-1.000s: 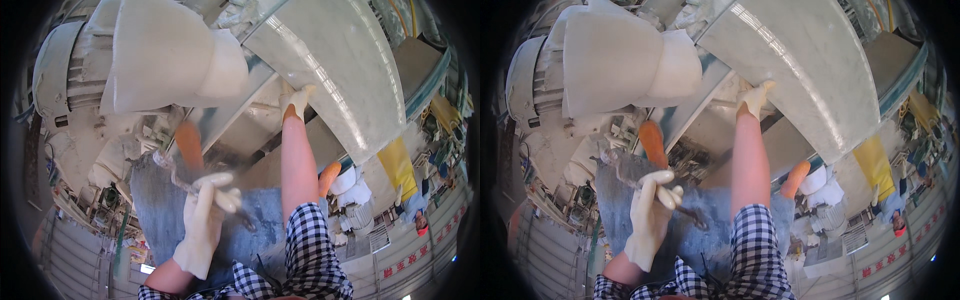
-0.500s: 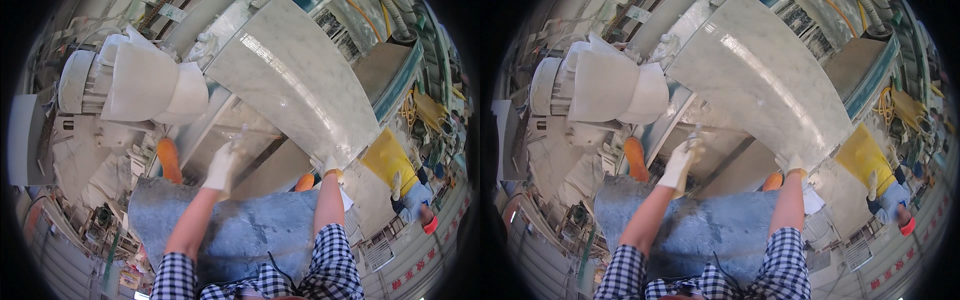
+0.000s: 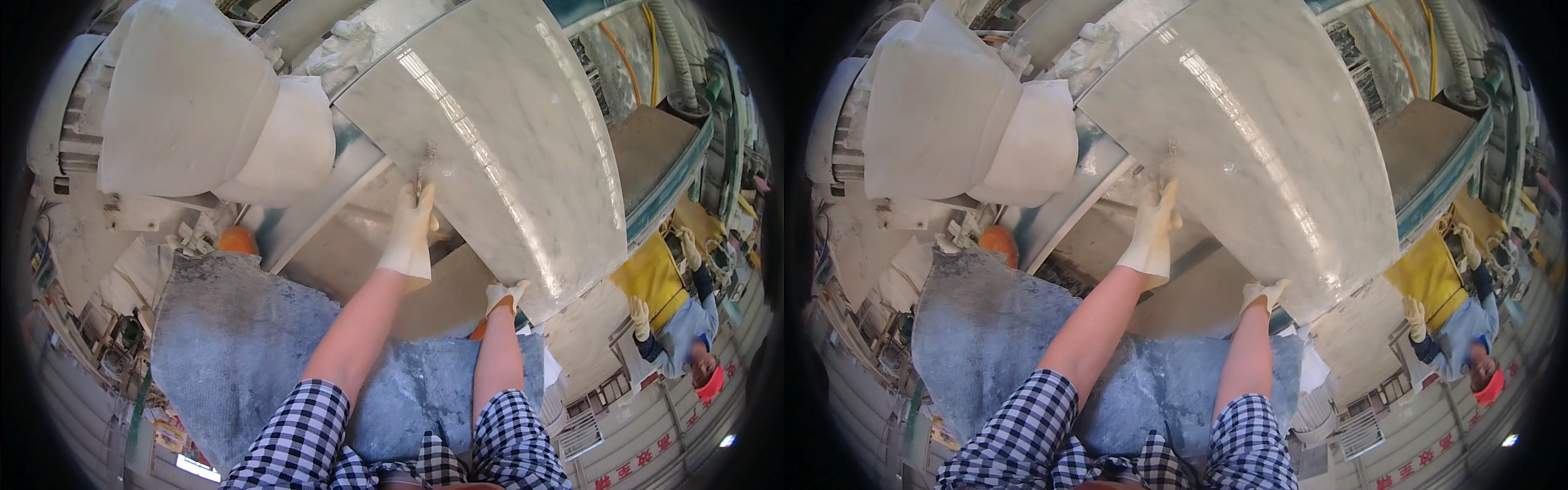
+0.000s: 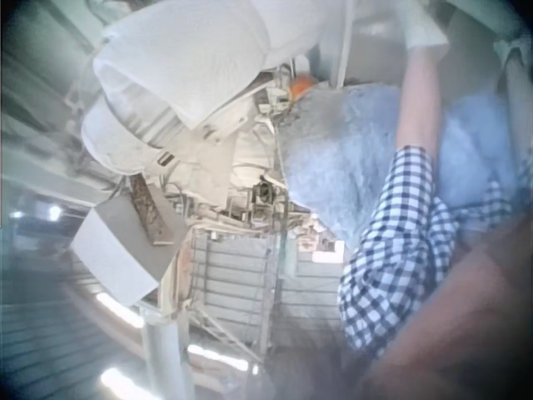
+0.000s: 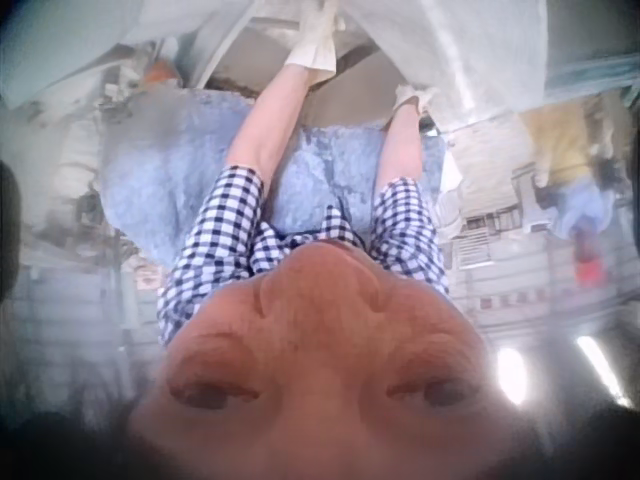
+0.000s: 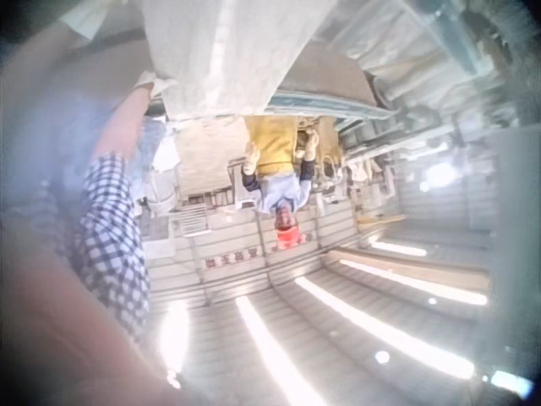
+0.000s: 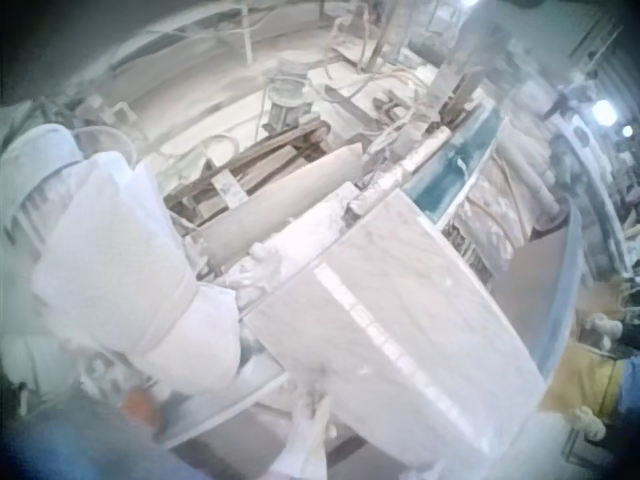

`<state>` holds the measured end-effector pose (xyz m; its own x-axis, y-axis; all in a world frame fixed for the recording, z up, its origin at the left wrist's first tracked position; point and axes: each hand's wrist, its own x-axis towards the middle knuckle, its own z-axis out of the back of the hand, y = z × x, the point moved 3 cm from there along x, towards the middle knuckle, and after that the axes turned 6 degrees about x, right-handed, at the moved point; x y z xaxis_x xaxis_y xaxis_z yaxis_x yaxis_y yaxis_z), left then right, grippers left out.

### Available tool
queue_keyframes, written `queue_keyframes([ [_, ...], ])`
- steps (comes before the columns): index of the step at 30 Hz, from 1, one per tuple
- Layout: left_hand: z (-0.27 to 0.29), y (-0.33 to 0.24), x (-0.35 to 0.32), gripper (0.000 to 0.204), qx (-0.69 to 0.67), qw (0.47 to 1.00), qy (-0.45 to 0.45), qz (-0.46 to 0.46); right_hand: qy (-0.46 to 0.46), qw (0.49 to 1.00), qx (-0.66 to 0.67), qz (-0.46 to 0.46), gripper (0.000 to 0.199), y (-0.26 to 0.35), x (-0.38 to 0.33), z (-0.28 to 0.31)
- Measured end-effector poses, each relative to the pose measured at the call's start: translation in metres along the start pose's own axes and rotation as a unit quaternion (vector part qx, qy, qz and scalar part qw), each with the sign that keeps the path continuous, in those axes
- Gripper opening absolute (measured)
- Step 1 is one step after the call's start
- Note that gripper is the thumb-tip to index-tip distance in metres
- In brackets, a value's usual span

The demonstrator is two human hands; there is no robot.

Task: The person uses a metal tool to rub and polish the surface of large stone slabs on a conveyor. They repeatedly flip and reposition the slabs to work on different areas, then pass them along the line to a coworker.

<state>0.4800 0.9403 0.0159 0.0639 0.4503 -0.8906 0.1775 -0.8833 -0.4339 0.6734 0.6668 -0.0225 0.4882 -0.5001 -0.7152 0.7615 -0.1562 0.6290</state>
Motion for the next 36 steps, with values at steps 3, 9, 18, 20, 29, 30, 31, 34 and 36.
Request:
queue_keyframes([
  [3, -0.003, -0.005, 0.014, 0.031, 0.042, 0.998, -0.021, 0.031, 0.021, 0.999, -0.047, 0.015, 0.071, 0.002, -0.007, -0.002],
  [9, -0.002, -0.012, 0.015, 0.027, 0.037, 0.993, -0.07, 0.093, -0.017, 0.999, -0.015, 0.032, 0.069, -0.004, 0.002, -0.001],
  [18, 0.006, -0.014, 0.017, 0.025, 0.106, 0.989, -0.057, 0.086, 0.09, 0.992, -0.062, 0.056, 0.061, -0.003, 0.03, 0.017],
  [20, 0.01, -0.011, 0.021, 0.026, 0.115, 0.99, -0.028, 0.07, 0.08, 0.991, -0.101, 0.038, 0.065, 0.0, 0.025, 0.018],
  [29, 0.024, -0.008, 0.021, 0.032, 0.22, 0.973, 0.028, 0.056, 0.113, 0.758, -0.633, -0.113, 0.066, 0.036, -0.061, 0.0],
  [30, 0.029, -0.008, 0.01, 0.034, 0.235, 0.968, 0.039, 0.083, 0.181, 0.719, -0.667, -0.08, 0.062, 0.032, -0.069, -0.006],
  [31, 0.034, -0.01, -0.002, 0.036, 0.251, 0.96, 0.051, 0.11, 0.242, 0.684, -0.686, -0.055, 0.059, 0.027, -0.08, -0.011],
  [34, 0.049, -0.026, -0.054, 0.042, 0.171, 0.964, 0.143, 0.144, 0.413, 0.564, -0.716, 0.001, 0.047, 0.002, -0.136, -0.023],
  [36, 0.058, -0.046, -0.093, 0.046, 0.14, 0.97, 0.168, 0.107, 0.486, 0.477, -0.727, 0.087, 0.046, -0.017, -0.199, -0.027],
])
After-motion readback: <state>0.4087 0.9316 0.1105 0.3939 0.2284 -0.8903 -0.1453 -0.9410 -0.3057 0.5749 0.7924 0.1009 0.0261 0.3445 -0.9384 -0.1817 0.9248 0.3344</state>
